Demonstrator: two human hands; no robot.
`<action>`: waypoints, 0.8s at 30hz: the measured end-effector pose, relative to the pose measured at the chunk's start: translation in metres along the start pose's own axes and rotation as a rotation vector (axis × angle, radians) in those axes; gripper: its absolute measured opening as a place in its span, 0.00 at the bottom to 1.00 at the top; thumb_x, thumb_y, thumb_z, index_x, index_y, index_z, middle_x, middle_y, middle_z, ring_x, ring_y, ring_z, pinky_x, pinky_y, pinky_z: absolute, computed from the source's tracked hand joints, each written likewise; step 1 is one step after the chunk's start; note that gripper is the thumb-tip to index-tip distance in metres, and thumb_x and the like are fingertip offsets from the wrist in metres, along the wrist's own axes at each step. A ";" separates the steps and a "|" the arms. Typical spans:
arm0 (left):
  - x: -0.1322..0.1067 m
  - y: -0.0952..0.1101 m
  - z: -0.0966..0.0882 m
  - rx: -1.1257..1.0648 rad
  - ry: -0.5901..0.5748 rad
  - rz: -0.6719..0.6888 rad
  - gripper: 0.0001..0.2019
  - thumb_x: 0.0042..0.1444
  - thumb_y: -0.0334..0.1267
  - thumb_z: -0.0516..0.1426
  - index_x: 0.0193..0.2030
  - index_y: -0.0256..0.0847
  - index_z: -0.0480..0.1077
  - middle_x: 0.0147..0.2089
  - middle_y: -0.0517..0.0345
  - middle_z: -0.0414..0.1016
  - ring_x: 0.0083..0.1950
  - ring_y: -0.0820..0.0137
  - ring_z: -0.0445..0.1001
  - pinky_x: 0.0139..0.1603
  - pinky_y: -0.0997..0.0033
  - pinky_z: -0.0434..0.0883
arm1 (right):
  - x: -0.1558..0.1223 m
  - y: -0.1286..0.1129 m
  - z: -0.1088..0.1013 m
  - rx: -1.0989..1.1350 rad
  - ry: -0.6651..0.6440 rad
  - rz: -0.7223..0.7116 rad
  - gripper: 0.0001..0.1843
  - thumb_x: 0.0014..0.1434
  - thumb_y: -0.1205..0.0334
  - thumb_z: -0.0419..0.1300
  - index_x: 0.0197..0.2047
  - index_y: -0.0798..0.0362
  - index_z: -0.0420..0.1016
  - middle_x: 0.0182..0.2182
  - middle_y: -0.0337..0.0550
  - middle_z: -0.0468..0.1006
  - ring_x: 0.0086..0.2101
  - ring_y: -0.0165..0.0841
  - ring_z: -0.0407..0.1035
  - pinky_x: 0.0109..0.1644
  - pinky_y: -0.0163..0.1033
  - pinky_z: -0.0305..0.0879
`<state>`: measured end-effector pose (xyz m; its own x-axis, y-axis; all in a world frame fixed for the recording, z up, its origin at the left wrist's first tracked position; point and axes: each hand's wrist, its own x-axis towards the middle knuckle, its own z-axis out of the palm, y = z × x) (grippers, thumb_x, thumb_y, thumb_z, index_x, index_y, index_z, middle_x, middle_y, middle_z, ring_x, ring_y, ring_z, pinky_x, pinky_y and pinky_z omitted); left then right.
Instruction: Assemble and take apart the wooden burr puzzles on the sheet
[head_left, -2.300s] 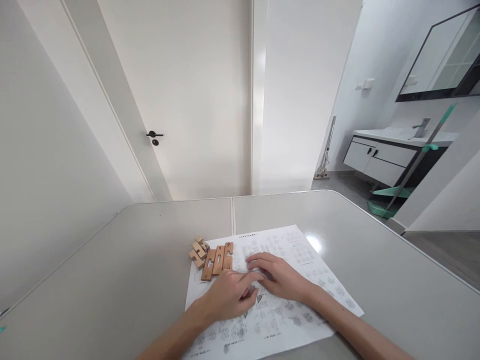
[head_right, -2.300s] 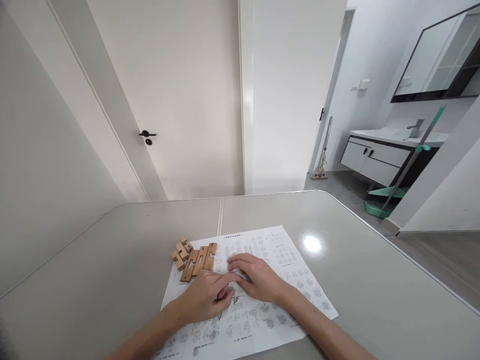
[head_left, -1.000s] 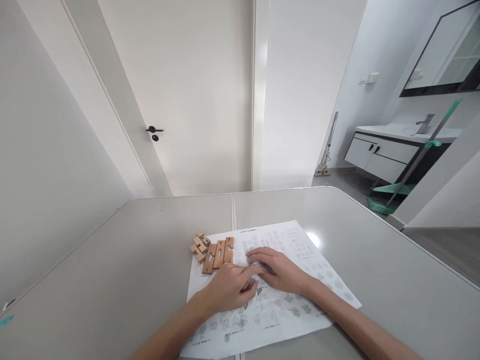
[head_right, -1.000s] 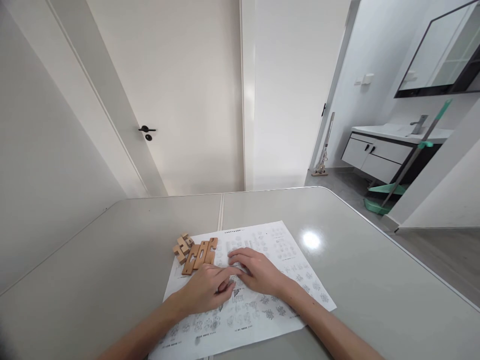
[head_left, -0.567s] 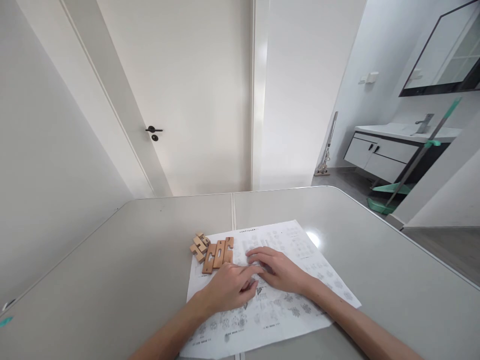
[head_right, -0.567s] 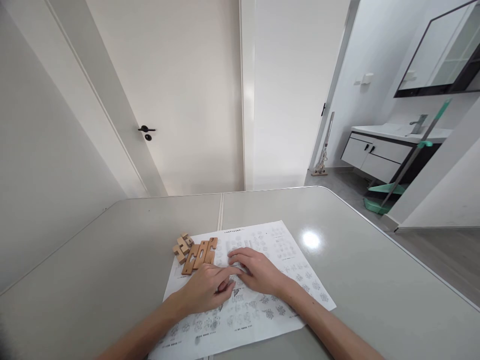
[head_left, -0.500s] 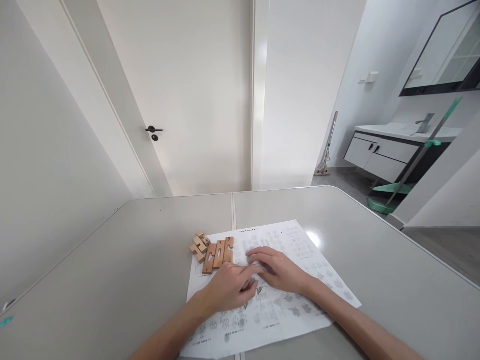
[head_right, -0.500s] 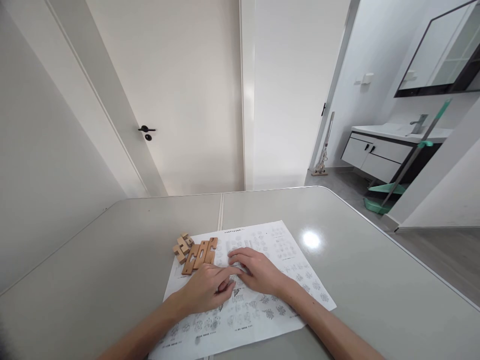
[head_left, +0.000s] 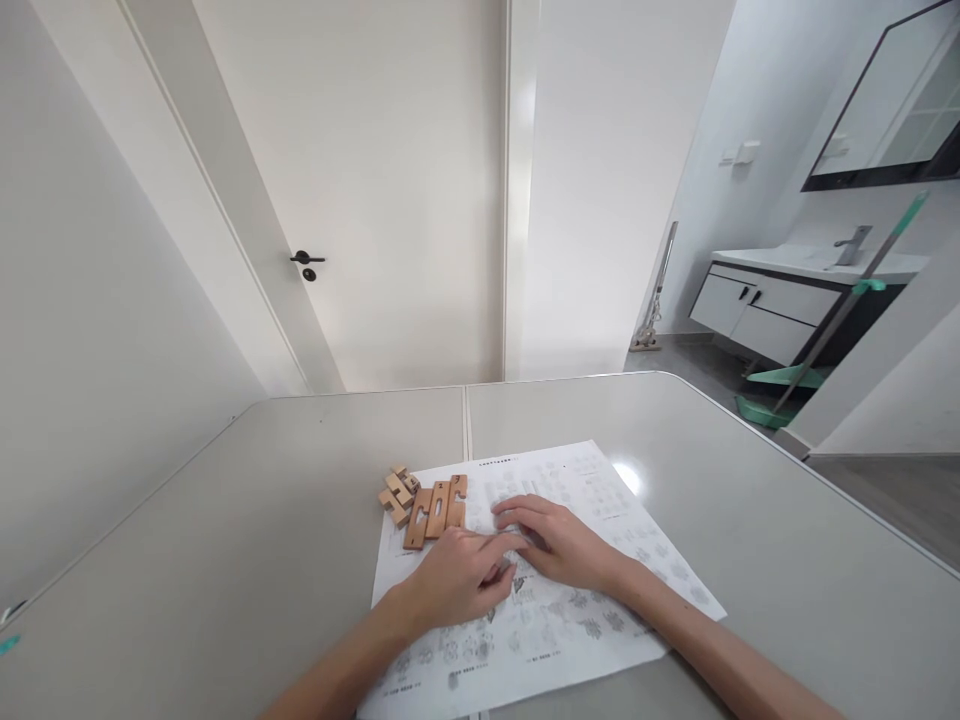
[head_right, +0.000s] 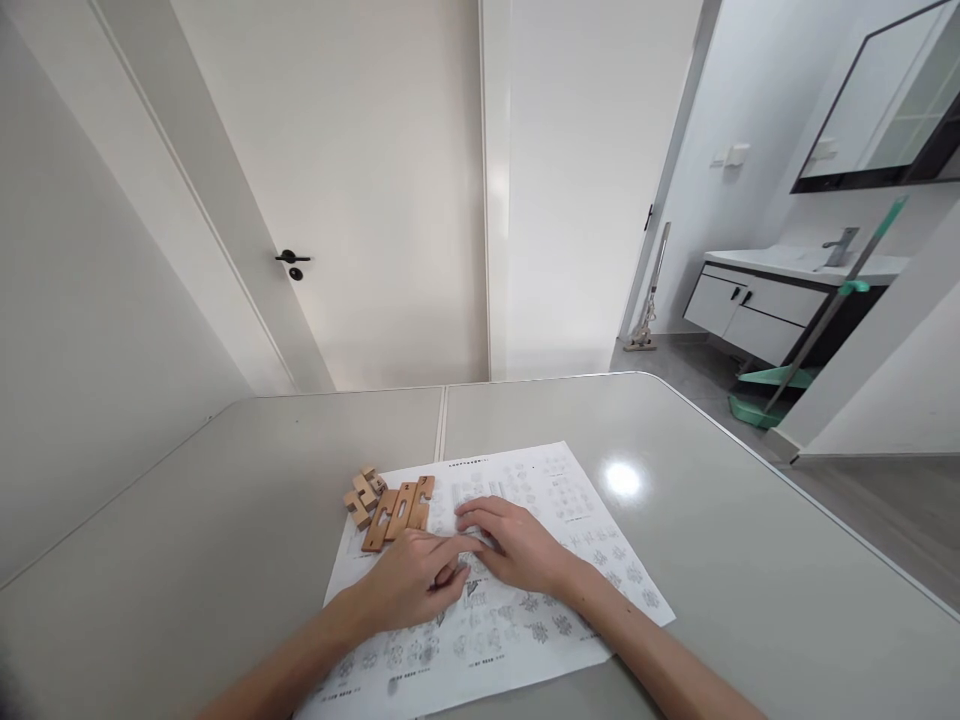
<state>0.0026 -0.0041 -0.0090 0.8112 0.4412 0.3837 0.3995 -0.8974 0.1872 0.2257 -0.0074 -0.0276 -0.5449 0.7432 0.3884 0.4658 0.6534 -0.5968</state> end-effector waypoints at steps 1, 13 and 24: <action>0.000 0.000 0.000 -0.002 -0.001 0.000 0.14 0.62 0.28 0.52 0.52 0.43 0.69 0.19 0.71 0.63 0.19 0.74 0.63 0.25 0.74 0.58 | 0.000 0.000 0.000 0.000 -0.001 0.003 0.17 0.66 0.69 0.58 0.56 0.45 0.74 0.59 0.44 0.75 0.57 0.39 0.71 0.59 0.46 0.73; 0.001 0.002 -0.004 -0.020 0.002 -0.001 0.15 0.60 0.27 0.53 0.52 0.43 0.69 0.20 0.71 0.64 0.20 0.74 0.65 0.25 0.74 0.59 | 0.001 -0.001 0.001 -0.008 -0.001 0.003 0.17 0.66 0.70 0.58 0.56 0.45 0.74 0.59 0.44 0.75 0.57 0.39 0.72 0.59 0.46 0.72; 0.000 0.001 -0.004 -0.026 0.002 0.007 0.15 0.59 0.27 0.53 0.52 0.43 0.70 0.20 0.70 0.66 0.19 0.74 0.64 0.25 0.74 0.58 | 0.000 -0.001 0.001 0.000 -0.014 0.016 0.17 0.65 0.70 0.58 0.54 0.45 0.74 0.60 0.43 0.75 0.57 0.38 0.71 0.57 0.44 0.73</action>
<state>0.0016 -0.0049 -0.0049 0.8130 0.4347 0.3873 0.3823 -0.9003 0.2081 0.2248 -0.0085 -0.0275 -0.5470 0.7515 0.3688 0.4743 0.6412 -0.6032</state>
